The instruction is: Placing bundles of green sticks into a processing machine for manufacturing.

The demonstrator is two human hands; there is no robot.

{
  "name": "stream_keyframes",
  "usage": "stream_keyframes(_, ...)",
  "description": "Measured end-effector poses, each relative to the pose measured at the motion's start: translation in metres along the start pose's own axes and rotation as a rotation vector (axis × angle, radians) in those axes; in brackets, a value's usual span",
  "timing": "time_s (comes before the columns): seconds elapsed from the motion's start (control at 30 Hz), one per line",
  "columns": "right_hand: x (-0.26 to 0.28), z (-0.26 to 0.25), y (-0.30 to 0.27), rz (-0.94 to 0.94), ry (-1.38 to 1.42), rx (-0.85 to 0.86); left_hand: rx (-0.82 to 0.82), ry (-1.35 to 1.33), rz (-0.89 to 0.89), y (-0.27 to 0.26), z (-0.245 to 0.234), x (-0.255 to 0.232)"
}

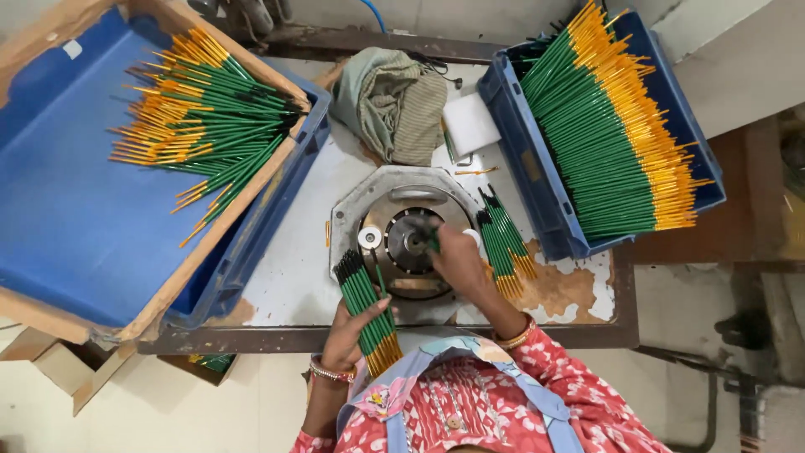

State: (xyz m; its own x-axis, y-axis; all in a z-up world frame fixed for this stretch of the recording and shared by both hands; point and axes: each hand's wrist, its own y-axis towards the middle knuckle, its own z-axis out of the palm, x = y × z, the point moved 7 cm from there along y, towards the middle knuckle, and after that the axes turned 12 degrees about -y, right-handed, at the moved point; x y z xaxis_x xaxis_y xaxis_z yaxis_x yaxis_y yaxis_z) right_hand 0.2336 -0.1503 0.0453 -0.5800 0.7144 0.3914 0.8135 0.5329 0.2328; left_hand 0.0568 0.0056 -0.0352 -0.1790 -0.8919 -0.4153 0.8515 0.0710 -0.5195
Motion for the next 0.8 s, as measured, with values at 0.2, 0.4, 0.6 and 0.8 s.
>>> stream_keyframes(0.2,0.054,-0.069,0.017,0.130,0.305,0.248,0.085,0.132,0.066,-0.006,0.025,-0.013)
stream_keyframes(0.4,0.061,-0.040,-0.015,-0.359,0.210,0.332,0.160,0.593,0.235,-0.008,0.039,-0.028)
stream_keyframes(0.6,0.023,-0.045,0.011,-0.207,-0.230,0.092,-0.043,0.155,0.168,0.012,0.004,-0.017)
stream_keyframes(0.8,0.019,-0.012,0.011,-0.136,-0.049,0.160,-0.094,0.094,0.083,0.010,-0.011,-0.004)
